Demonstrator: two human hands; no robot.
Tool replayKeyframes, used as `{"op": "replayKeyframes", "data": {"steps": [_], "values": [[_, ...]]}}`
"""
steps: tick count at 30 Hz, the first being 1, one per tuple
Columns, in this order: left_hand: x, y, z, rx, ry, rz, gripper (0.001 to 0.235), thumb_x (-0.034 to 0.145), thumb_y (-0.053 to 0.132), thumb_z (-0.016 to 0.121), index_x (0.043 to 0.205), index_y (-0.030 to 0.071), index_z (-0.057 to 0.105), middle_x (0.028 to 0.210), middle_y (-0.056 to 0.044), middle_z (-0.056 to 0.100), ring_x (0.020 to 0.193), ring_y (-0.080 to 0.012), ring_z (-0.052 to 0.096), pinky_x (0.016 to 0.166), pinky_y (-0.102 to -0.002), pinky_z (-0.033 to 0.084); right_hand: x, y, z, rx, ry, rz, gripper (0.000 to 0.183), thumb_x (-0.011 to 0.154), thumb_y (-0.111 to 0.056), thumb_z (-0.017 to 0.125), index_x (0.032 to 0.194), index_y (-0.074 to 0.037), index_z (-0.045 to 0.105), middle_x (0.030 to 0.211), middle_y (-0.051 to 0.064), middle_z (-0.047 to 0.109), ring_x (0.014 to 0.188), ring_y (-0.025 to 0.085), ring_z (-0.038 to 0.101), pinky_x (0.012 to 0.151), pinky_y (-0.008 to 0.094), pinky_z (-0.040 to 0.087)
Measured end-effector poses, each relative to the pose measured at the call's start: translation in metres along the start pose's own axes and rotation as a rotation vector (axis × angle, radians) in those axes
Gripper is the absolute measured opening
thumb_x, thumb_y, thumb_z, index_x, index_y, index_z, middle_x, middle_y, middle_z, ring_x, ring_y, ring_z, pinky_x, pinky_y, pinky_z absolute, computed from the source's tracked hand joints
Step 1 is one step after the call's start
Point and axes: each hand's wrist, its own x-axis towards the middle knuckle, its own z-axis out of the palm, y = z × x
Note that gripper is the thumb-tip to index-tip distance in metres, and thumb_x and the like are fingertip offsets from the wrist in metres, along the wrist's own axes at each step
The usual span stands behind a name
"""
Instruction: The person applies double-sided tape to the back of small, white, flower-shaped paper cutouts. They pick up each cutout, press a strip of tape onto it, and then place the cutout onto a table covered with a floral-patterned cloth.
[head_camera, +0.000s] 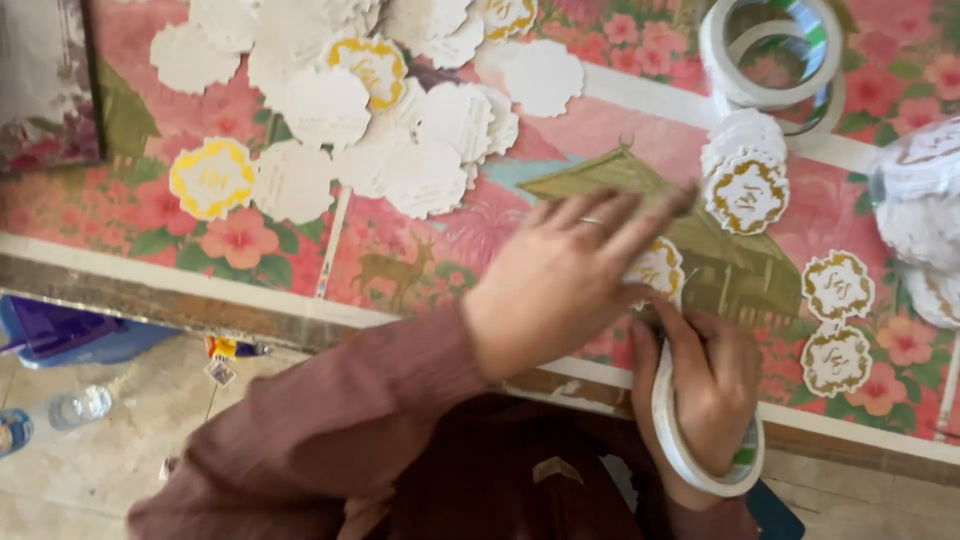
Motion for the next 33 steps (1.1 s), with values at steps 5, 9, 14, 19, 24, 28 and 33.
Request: {"op": "replayKeyframes", "data": {"steps": [5,9,14,19,24,28,33], "values": [[-0.008,0.005,0.022,0.09,0.085,0.096,0.068,0.09,0.022,0.066,0.147,0.016,0.029,0.127,-0.004,0.067,0.122,-0.0253,0.059,0.101,-0.045,0.043,-0.004,-0.001,-0.003,0.065,0.042,0.059,0.017,0.097,-0.009,0.065,0.107,0.003,0.072,0.098,0.017,0.057,0.088,0.034,0.055,0.083,0.044,0.045],[-0.017,-0.002,0.028,-0.255,0.053,0.041,0.089,0.083,0.003,0.067,0.152,0.035,0.02,0.119,-0.002,0.055,0.102,-0.0247,0.059,0.09,-0.039,0.054,-0.011,0.004,-0.003,0.23,0.115,0.214,0.015,0.098,0.006,0.066,0.113,0.007,0.069,0.101,0.02,0.053,0.094,0.032,0.057,0.089,0.041,0.048],[-0.016,0.001,0.017,-0.465,0.014,0.069,0.086,0.1,0.005,0.065,0.153,0.038,0.006,0.149,0.013,0.054,0.089,-0.0044,0.074,0.058,-0.021,0.058,0.014,0.028,-0.015,0.38,-0.061,0.175,0.021,0.096,-0.006,0.066,0.112,0.008,0.066,0.106,0.021,0.058,0.1,0.031,0.058,0.094,0.039,0.047],[-0.013,-0.002,0.012,-0.591,-0.001,0.068,0.083,0.102,0.007,0.064,0.153,0.036,0.006,0.157,0.01,0.044,0.12,-0.0077,0.074,0.074,-0.021,0.067,0.016,0.038,-0.012,0.547,-0.182,0.234,0.011,0.089,0.0,0.069,0.092,0.008,0.064,0.092,0.018,0.061,0.09,0.028,0.059,0.084,0.035,0.046],[-0.011,-0.006,0.008,-0.593,-0.059,-0.083,0.083,0.091,0.007,0.076,0.15,0.035,0.024,0.073,0.008,0.051,0.064,-0.0089,0.052,0.067,-0.025,0.048,0.008,0.04,-0.009,0.495,-0.115,0.371,0.024,0.087,-0.002,0.079,0.087,0.003,0.056,0.086,0.011,0.055,0.082,0.022,0.053,0.079,0.031,0.04],[-0.005,-0.008,0.01,-0.584,-0.063,-0.212,0.08,0.083,0.015,0.073,0.144,0.038,0.026,0.084,0.011,0.073,0.075,-0.0071,0.075,0.077,-0.024,0.059,0.012,0.042,-0.021,0.626,-0.174,0.285,0.008,0.09,0.006,0.064,0.093,0.012,0.061,0.094,0.021,0.059,0.093,0.03,0.057,0.087,0.036,0.046],[-0.009,-0.012,0.014,-0.503,0.116,-0.053,0.081,0.094,0.013,0.068,0.15,0.035,0.014,0.12,0.001,0.073,0.095,-0.0156,0.077,0.079,-0.032,0.066,0.0,0.065,-0.005,0.337,0.005,0.193,0.031,0.091,0.006,0.084,0.087,0.01,0.053,0.087,0.02,0.053,0.082,0.032,0.051,0.077,0.042,0.04]]}}
